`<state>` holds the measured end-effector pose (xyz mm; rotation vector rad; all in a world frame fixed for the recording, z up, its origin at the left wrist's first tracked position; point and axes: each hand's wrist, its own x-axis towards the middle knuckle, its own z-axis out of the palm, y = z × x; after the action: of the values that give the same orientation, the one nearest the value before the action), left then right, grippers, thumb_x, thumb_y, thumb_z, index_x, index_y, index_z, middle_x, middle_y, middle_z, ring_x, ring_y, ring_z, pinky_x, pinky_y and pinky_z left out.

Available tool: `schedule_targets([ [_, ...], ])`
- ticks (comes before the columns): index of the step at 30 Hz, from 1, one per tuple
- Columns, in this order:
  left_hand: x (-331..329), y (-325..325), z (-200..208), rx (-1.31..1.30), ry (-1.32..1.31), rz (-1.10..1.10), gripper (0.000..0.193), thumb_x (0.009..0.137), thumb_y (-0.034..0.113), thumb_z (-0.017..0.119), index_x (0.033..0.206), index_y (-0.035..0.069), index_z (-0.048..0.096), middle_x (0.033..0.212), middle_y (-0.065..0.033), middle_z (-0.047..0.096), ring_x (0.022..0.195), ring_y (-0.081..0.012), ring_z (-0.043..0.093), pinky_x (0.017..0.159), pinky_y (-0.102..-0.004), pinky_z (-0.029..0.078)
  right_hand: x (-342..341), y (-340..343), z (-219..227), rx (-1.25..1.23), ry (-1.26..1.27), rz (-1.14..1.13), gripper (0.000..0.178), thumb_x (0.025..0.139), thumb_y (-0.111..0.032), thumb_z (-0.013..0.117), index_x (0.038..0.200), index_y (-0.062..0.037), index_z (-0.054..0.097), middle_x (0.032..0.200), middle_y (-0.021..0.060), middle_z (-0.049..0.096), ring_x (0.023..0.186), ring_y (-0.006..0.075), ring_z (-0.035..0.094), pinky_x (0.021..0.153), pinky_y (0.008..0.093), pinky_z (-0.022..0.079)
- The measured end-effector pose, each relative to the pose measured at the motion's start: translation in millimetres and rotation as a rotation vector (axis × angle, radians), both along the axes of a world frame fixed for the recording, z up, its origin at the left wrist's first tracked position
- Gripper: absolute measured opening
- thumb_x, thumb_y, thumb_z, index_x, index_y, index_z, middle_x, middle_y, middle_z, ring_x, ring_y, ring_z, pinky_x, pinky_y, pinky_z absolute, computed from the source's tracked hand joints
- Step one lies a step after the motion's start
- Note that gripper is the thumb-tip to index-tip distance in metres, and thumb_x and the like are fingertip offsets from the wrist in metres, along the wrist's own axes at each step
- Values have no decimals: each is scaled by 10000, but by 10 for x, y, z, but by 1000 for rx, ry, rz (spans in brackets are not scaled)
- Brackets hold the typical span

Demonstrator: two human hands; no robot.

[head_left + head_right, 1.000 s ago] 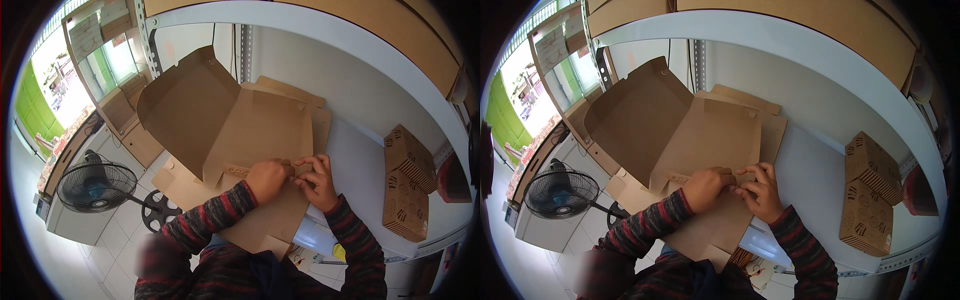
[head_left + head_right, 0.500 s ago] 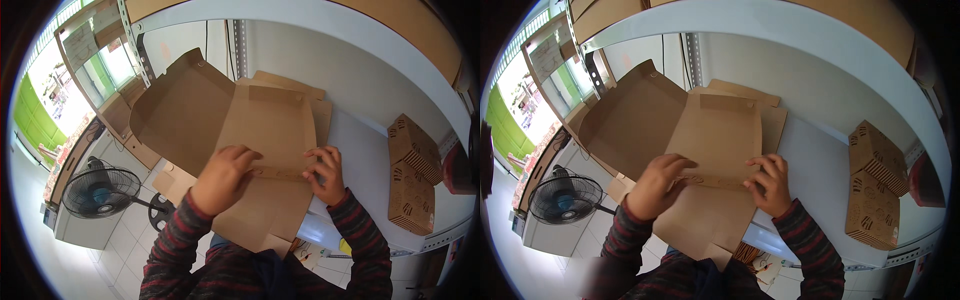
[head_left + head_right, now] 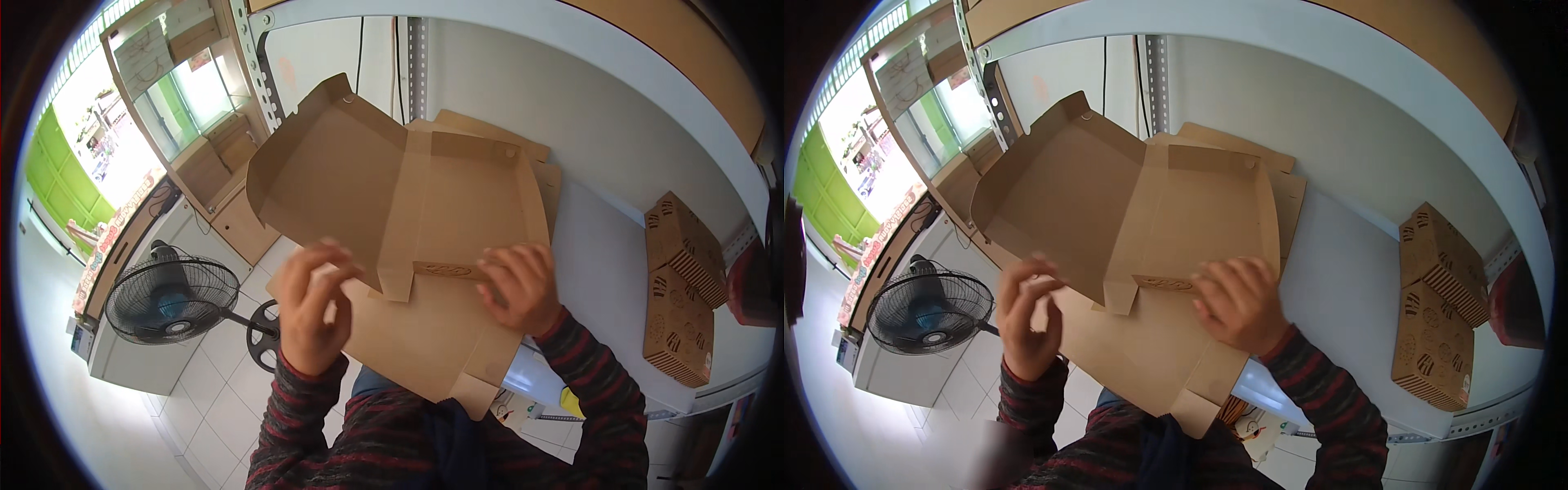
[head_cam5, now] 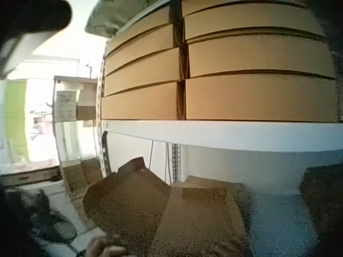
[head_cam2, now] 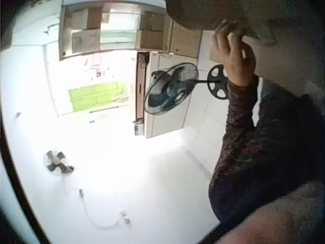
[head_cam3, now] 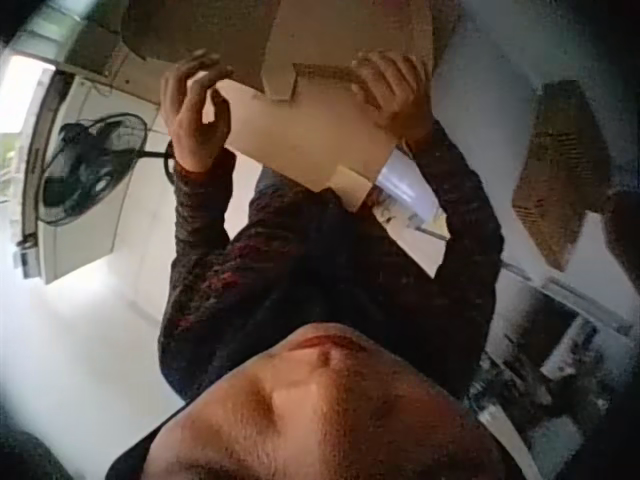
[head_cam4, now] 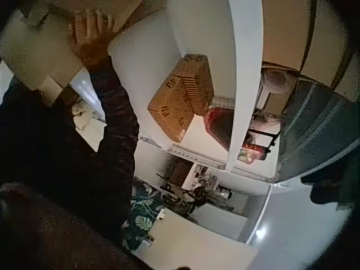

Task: The person assembles flat-packed cardboard boxes by folding the sides and tucking the tabs into slots. They handle multiple boxes one at a time, completing the assembly of each before moving to the next.

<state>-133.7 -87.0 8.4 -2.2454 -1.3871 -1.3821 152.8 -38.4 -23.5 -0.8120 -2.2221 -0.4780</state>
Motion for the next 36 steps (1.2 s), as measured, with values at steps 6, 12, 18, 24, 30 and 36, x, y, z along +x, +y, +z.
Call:
schedule_targets([
  [6, -426, 319, 149, 218, 167, 436, 421, 705, -115, 581, 1042, 123, 666, 1377, -158, 449, 1370, -373, 313, 1102, -475, 297, -299, 207, 1, -277, -143, 44, 218, 725, -28, 583, 939, -37, 625, 834, 106, 623, 816, 283, 591, 780, 404, 436],
  [12, -592, 300, 8, 179, 192, 342, 313, 658, -53, 703, 913, 126, 685, 1346, -135, 494, 1336, -376, 367, 1091, -478, 313, 141, 150, 425, -153, -221, -209, 73, 757, -21, 549, 811, -44, 592, 758, 102, 618, 771, 281, 604, 764, 397, 430],
  [18, -283, 156, -358, -145, 257, -125, 266, 633, 12, 737, 857, 140, 670, 1098, -55, 640, 1106, -238, 584, 1039, -508, 355, 1041, 438, 348, -363, -188, -454, 149, 652, 57, 600, 777, -25, 607, 746, 139, 620, 788, 334, 594, 761, 417, 427],
  [24, -280, 248, -717, -345, 127, -350, 267, 668, -40, 671, 902, 89, 671, 1040, -65, 660, 1086, -257, 607, 1031, -498, 404, 1125, 398, 306, -501, -26, -358, 217, 632, 64, 593, 824, -38, 606, 900, 143, 641, 887, 347, 587, 825, 431, 441],
  [30, -304, 225, -768, -381, -55, -403, 308, 623, -80, 647, 898, 54, 684, 1025, -77, 663, 1135, -296, 578, 971, -435, 468, -142, 80, 176, -247, -58, 272, 320, 685, -292, 747, 878, -67, 625, 1018, 87, 634, 938, 267, 582, 863, 416, 454],
  [36, -174, 136, -834, -255, -179, -214, 260, 597, -84, 643, 815, 48, 696, 929, -71, 651, 1001, -289, 594, 859, -383, 495, -611, -5, -183, 24, -196, 402, 129, 756, -120, 673, 868, -68, 635, 810, 31, 622, 765, 174, 601, 719, 324, 472],
])
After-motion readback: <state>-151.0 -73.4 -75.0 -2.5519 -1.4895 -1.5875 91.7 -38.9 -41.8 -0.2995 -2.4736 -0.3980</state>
